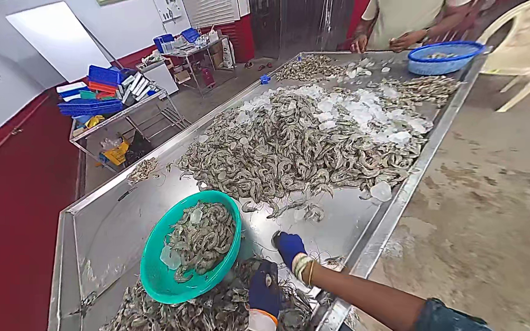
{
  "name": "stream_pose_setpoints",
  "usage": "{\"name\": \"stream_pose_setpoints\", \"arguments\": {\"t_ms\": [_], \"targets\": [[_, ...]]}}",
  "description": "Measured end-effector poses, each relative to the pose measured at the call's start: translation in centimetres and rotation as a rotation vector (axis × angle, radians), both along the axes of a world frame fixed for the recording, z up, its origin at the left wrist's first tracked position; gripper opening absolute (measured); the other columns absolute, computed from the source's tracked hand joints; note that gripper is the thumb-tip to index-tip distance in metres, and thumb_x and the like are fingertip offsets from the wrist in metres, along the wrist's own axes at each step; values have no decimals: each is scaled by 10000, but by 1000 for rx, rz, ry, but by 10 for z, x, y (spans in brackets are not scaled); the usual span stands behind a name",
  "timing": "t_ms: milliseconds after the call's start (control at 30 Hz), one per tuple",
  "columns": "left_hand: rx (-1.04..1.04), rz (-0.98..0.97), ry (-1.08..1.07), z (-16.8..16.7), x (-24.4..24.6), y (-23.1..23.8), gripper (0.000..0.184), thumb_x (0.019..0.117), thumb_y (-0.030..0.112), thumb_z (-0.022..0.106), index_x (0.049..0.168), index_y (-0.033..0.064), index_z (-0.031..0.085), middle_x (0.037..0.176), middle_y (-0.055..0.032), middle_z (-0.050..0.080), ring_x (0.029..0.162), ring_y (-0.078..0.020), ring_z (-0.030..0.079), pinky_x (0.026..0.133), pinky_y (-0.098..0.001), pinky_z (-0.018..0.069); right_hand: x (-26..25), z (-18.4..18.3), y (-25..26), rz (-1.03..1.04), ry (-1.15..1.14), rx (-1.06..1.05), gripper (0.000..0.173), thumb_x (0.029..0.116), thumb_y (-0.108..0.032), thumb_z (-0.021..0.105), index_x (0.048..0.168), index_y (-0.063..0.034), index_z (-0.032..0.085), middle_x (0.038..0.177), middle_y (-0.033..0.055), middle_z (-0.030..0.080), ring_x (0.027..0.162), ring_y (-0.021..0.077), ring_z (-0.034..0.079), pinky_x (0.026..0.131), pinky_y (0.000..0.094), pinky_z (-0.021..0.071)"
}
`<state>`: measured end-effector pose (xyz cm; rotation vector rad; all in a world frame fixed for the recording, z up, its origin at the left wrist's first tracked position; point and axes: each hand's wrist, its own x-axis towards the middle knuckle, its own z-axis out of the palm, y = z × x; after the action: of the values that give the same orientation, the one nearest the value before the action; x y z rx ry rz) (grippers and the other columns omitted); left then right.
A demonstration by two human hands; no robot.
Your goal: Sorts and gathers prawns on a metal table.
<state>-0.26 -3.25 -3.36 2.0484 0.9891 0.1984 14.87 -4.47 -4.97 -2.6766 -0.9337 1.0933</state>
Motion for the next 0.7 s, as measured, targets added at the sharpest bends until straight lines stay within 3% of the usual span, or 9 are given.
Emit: {"name": "stream_pose_setpoints", "arguments": {"t_ms": [67,133,200,267,400,500,600,667,700], "targets": [[43,-62,-27,-14,-2,8,387,1018,72,527,1394,30,607,1374,-194,622,1311,-330,569,1152,-461,418,-20,14,-23,286,46,-55,351,1027,-124,558,1362,-20,575,1287,283,644,1178,486,638,937,657,514],[1,-130,-43,-16,-2,8,507,957,2,555,1463,26,535,1435,-203,576,1354,-331,533,1175,-462,393,-28,27,-42,353,91,-52,387,1030,-206,559,1391,-70,541,1246,252,671,1129,465,671,889,667,534],[-79,-113,-68,-18,5,0,475,968,0,528,1442,16,538,1355,-193,637,1263,-292,614,1116,-465,458,-28,42,-56,285,67,9,374,1027,-208,552,1375,-70,568,1255,235,667,1120,448,676,890,646,546],[-62,-60,14,-23,15,-6,384,1028,136,503,1391,49,593,1285,-169,683,1208,-285,651,1080,-501,485,-28,44,-64,271,-64,105,300,1000,-132,563,1272,-21,623,1263,223,647,1130,429,660,907,603,549],[-168,-212,305,12,36,-11,417,1033,109,472,1437,59,560,1376,-228,613,1260,-375,606,1070,-579,457,-20,27,-81,313,-280,281,228,987,-112,575,1089,53,695,1154,235,690,1131,416,643,1014,592,446],[-329,-264,282,14,30,-11,355,1071,143,458,1382,24,580,1260,-237,643,1069,-348,673,929,-544,547,-9,20,-97,341,-314,251,179,950,-73,613,1022,43,728,1087,227,718,1134,422,645,1076,613,412],[-368,-213,75,22,6,-2,333,1024,31,476,1340,-34,560,958,-150,636,785,-201,618,766,-402,552,34,21,-112,323,-202,46,261,960,-185,635,1142,-20,723,1262,249,655,1276,469,550,1105,686,353],[-393,-196,-33,21,-7,7,418,964,-29,517,1378,-85,508,1064,-188,652,917,-198,644,893,-387,549,60,34,-106,235,-129,-20,410,1013,-365,609,1256,-43,687,1368,279,593,1323,501,505,1057,697,383],[-400,-159,-85,15,-8,7,390,954,-11,547,1332,-98,511,1038,-175,630,890,-175,628,855,-358,549,69,42,-94,137,-123,1,437,1020,-386,601,1248,-23,687,1363,287,596,1315,504,516,1051,685,404]]}}
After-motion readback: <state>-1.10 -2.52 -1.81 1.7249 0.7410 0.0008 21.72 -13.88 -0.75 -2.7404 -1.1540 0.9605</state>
